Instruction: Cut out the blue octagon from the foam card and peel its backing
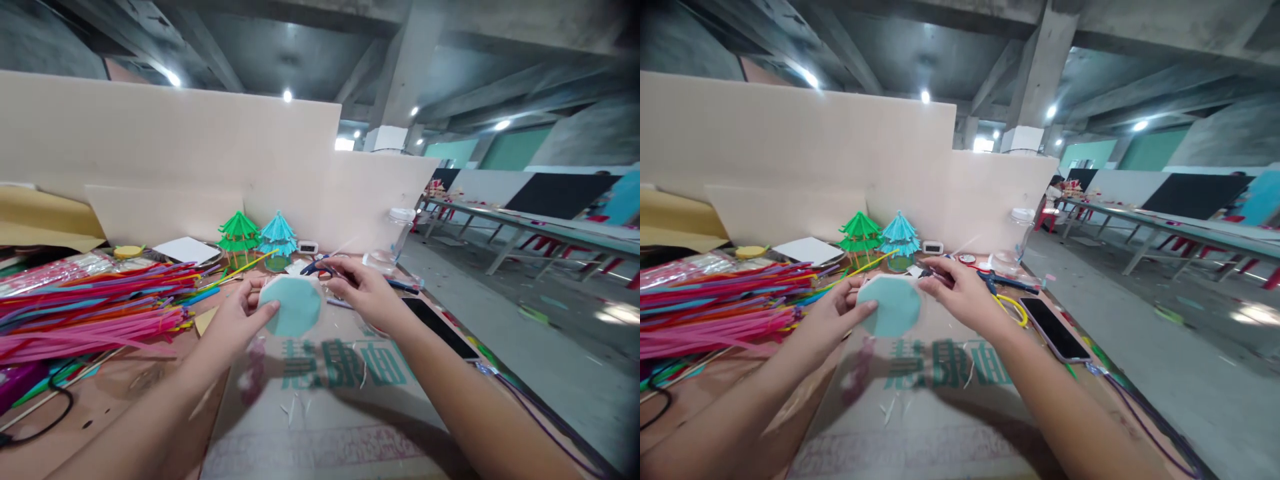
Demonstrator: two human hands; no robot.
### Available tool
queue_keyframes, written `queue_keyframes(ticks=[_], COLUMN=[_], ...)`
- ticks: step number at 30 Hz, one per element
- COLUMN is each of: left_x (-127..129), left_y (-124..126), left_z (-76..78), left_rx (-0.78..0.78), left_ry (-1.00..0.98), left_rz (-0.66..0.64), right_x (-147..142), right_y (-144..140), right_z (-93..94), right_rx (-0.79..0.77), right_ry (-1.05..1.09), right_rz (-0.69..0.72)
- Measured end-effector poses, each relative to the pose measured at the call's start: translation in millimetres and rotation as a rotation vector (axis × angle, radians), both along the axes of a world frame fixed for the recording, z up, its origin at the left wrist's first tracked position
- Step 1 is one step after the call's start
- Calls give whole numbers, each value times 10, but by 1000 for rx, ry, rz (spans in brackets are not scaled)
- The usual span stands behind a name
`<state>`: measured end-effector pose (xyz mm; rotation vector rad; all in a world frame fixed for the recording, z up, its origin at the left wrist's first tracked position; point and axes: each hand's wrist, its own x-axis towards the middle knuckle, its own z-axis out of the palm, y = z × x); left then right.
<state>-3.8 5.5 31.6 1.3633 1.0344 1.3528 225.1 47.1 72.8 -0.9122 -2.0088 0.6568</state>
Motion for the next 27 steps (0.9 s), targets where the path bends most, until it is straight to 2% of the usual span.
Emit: queue_keyframes(ticks=[4,7,10,16,18,23,27], left_x=[109,169,221,305,296,177,35], left_y=[64,183,350,594,620,649,631], left_z=[211,328,402,469,481,529,595], left_rx=[32,97,116,163,192,339,285], left_ry=[41,169,296,299,362,650,616], left_rz=[-36,-78,-137,-171,-160,-25,-8], right_x=[44,98,149,204,227,264,267], right_y=[22,64,77,151,198,202,140], right_z=[67,128,190,173,153,155,158], right_rx=[-68,-66,-60,-115,-105,-109,-121], right_ry=[-8,63,167,179,154,71,64], right_rz=[-55,-79,-101,-116,-142,-172,-138])
